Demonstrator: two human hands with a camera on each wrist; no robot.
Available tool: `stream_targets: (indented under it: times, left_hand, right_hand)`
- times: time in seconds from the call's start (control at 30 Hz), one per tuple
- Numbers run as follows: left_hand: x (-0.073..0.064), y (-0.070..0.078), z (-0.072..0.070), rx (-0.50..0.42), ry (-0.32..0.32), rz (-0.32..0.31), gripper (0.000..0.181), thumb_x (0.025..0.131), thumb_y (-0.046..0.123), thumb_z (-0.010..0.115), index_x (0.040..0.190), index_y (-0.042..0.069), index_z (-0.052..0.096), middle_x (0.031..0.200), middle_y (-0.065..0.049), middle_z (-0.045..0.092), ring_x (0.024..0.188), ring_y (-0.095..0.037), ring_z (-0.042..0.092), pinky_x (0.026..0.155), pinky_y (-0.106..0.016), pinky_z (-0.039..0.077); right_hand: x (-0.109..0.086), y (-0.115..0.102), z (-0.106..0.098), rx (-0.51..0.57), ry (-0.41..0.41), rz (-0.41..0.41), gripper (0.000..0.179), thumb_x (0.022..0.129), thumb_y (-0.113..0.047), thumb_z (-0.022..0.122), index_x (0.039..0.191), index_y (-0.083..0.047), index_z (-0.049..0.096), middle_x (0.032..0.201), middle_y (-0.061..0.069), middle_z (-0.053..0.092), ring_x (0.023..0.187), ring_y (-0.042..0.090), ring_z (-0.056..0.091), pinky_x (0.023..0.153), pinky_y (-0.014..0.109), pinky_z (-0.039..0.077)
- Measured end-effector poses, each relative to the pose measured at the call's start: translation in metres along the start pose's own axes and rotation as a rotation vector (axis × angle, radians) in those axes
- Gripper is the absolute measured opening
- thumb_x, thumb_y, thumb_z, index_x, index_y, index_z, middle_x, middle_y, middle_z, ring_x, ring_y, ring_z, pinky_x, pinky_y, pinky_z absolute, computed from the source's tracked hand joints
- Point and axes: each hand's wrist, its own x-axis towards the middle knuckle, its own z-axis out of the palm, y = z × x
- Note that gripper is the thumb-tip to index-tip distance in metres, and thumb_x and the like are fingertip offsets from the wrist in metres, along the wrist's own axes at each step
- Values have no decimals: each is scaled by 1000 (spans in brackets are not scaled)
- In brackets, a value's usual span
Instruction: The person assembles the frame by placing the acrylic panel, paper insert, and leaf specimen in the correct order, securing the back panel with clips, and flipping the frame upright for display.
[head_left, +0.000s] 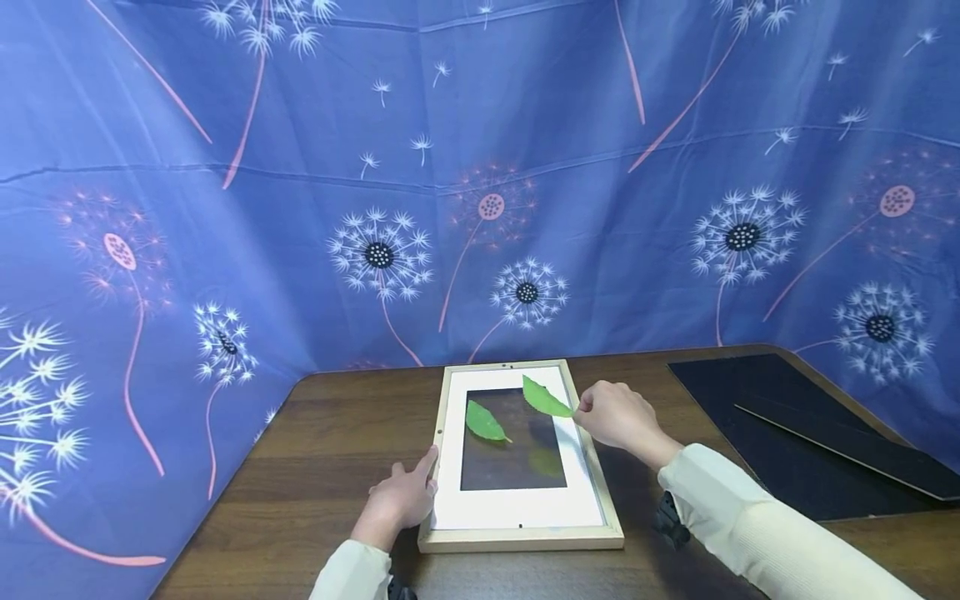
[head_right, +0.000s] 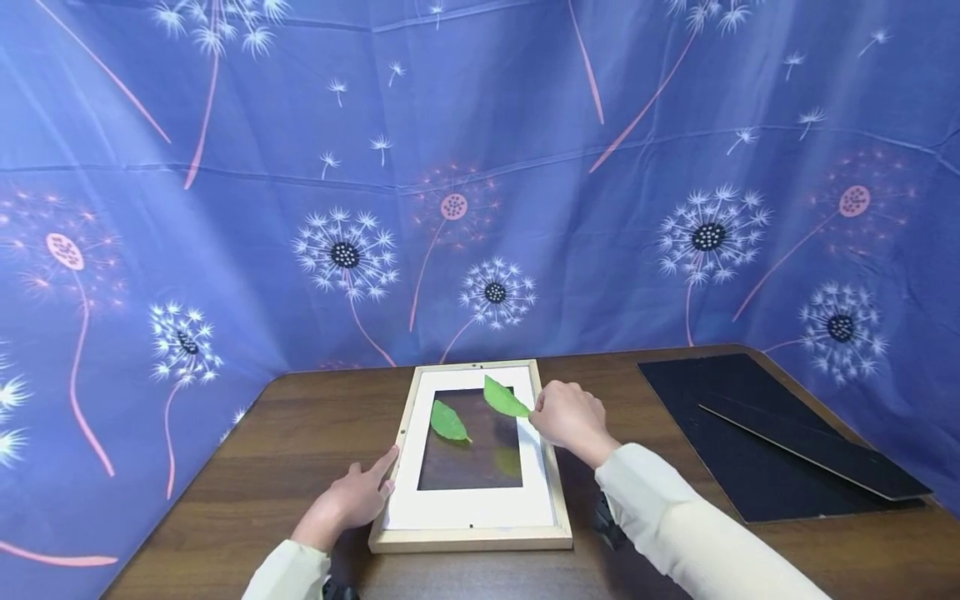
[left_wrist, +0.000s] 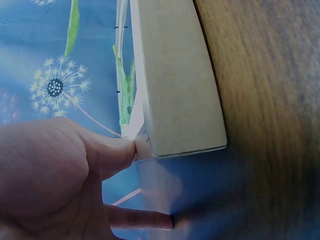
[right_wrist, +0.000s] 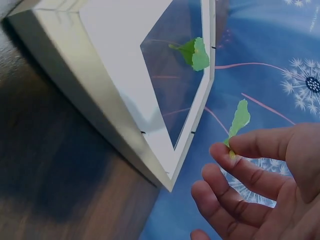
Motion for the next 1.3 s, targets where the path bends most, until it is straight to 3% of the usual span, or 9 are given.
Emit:
stream_targets:
  times: [0.17,0.4,0.57,0.63,0.8,0.87,1.03,1.3]
  left_hand:
    - [-1,1,0,7,4,-1,49,103,15,51,151,6,47,137,-49,40,116,-71,47,103,-79,29]
    - [-2,1,-1,8,14,8,48,102,14,51,150,5,47,136,-50,41,117,-71,47,102,-80,28]
    - [-1,0,0,9,10,1,49,103,14,50,150,5,47,137,-50,39,117,-72,46,103,-80,28]
    - [-1,0,0,12,11,0,49,103,14,51,150,5,47,137,-50,39,117,-71,46,103,-80,28]
    - [-1,0,0,18,16,5,48,102,14,51,150,5,48,136,-51,40,116,-71,47,102,-80,30]
    - [-1,0,0,21,20,7,48,102,14,51,149,5,48,136,-51,40,116,-71,48,101,-80,30]
    - [-1,0,0,20,25,15,47,102,14,51,149,5,49,135,-50,41,116,-69,50,101,-79,31]
    - [0,0,1,27,23,14,47,103,14,52,149,6,48,135,-49,42,114,-69,51,101,-79,31]
  right_hand:
    - [8,-7,6,-7,0,-1,37,90,-11,63,55,-18,53,50,-8,35,49,10,31,45,23,20]
    - [19,-14,13,-25,-11,40,23,87,-11,65,65,-13,70,58,-5,54,54,15,47,46,29,36]
    - [28,-18,21,-37,-33,81,40,87,-8,63,52,-17,47,50,-6,35,50,12,33,46,27,27]
    - [31,-20,24,-52,-39,97,39,87,-8,62,52,-17,46,51,-6,35,51,12,34,47,28,28]
    - [40,-21,32,-81,-46,123,24,86,-11,63,63,-15,65,63,-1,54,62,20,50,59,41,46]
    - [42,-21,34,-83,-45,128,25,84,-11,63,60,-14,60,63,1,53,63,21,51,64,45,48]
    - [48,-23,39,-89,-40,152,30,81,-10,62,57,-15,44,68,6,55,68,25,54,74,52,50]
    - [56,-24,46,-112,-50,175,11,83,-12,63,74,-7,63,89,16,67,82,33,63,85,58,48]
